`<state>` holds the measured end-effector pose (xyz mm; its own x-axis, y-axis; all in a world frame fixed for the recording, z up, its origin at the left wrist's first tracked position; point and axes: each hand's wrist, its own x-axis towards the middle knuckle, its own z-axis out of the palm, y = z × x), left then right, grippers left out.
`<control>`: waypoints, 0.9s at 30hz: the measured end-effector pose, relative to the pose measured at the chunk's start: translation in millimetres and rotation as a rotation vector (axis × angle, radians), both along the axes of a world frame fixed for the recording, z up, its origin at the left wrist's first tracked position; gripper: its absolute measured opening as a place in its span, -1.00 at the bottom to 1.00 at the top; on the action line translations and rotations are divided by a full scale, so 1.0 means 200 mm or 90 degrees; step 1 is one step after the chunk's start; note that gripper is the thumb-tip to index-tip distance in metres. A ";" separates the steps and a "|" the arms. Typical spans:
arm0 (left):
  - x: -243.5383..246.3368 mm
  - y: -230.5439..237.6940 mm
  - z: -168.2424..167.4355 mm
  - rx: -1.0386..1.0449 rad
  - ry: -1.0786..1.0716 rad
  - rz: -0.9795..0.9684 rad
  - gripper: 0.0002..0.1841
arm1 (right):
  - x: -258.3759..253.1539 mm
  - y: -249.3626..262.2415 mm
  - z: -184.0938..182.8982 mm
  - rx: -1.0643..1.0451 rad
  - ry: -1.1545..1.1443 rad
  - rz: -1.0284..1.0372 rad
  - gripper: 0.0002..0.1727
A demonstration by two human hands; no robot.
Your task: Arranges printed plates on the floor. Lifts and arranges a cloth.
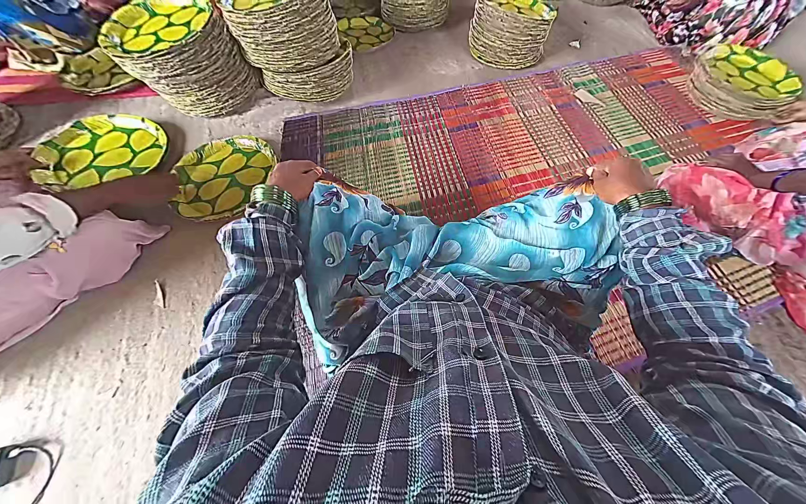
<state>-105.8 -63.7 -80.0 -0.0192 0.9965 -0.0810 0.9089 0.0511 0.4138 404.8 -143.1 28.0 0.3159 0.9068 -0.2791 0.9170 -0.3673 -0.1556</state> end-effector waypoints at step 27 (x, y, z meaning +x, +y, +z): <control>0.10 0.19 0.35 -0.201 0.064 -0.032 -0.51 | 0.20 0.40 -0.03 -0.038 -0.104 0.034 -0.53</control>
<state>-85.8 -26.3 -9.8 0.0053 0.9226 -0.3857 0.9492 0.1167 0.2923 444.6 -63.2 22.4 0.3141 0.9065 -0.2822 0.9465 -0.3223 0.0183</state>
